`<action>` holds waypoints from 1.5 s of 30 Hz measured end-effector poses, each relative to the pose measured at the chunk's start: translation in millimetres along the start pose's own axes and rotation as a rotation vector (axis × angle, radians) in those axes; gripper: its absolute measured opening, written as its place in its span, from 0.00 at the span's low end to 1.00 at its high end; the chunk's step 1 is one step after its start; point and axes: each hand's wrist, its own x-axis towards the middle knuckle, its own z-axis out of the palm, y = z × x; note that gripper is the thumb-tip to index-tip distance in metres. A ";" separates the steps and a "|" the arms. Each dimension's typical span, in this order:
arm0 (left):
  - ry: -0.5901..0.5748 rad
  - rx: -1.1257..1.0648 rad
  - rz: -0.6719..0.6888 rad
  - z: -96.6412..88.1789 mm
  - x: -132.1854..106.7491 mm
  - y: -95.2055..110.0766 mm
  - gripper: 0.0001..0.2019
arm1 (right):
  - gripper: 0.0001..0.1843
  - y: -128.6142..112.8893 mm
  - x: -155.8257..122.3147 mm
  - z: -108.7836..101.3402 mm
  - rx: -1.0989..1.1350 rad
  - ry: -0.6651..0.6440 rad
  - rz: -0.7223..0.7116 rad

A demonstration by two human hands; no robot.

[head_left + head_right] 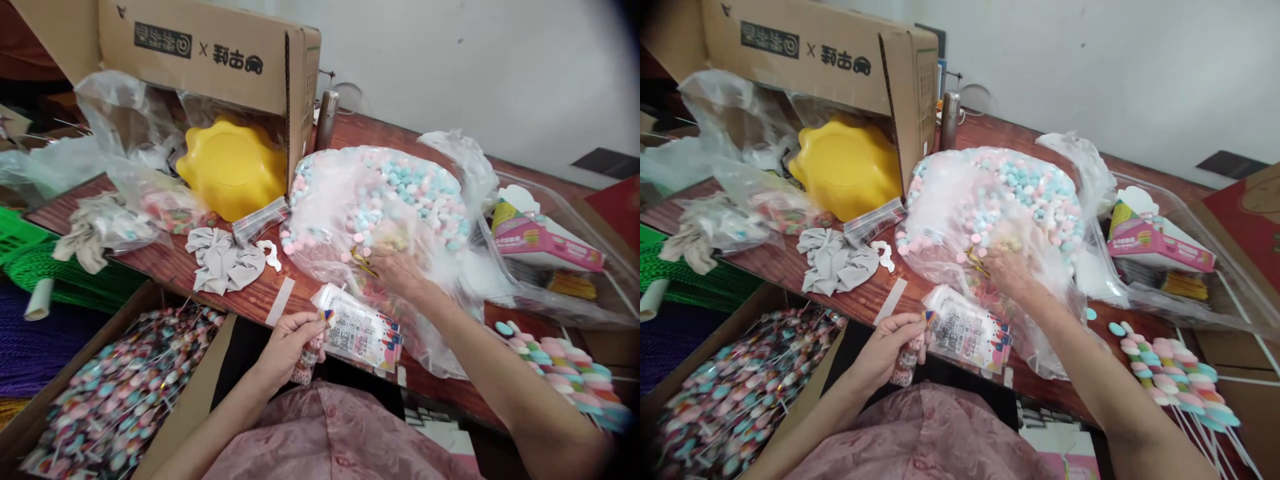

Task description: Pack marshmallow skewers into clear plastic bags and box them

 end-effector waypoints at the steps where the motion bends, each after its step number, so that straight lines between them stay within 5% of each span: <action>1: 0.000 -0.009 0.000 0.0 0.1 1.4 0.17 | 0.08 2.8 -1.5 -0.2 0.039 0.019 0.019; 6: 0.001 0.010 0.003 4.8 2.3 2.8 0.16 | 0.14 12.5 -16.6 -11.5 0.299 0.162 0.134; 13: 0.020 0.096 0.076 27.3 17.1 3.6 0.15 | 0.16 -20.0 -49.3 -12.6 0.620 0.350 0.238; 19: 0.062 0.149 0.094 33.7 21.4 -0.2 0.14 | 0.05 -9.1 -45.5 -13.0 0.606 0.413 0.290; 23: 0.094 0.146 0.099 36.3 20.1 -1.8 0.14 | 0.07 -31.9 -61.0 -22.3 0.687 0.442 0.238; 30: 0.050 0.282 0.224 41.0 21.3 -1.2 0.12 | 0.23 -103.7 -91.1 -15.4 0.815 0.067 -0.091; 41: -0.002 0.505 0.382 32.4 13.3 -13.5 0.11 | 0.19 -103.6 -88.1 -5.0 0.834 -0.085 0.003; 45: 0.008 0.491 0.396 27.7 15.9 -12.2 0.12 | 0.21 -103.8 -92.8 -5.5 0.817 -0.004 -0.006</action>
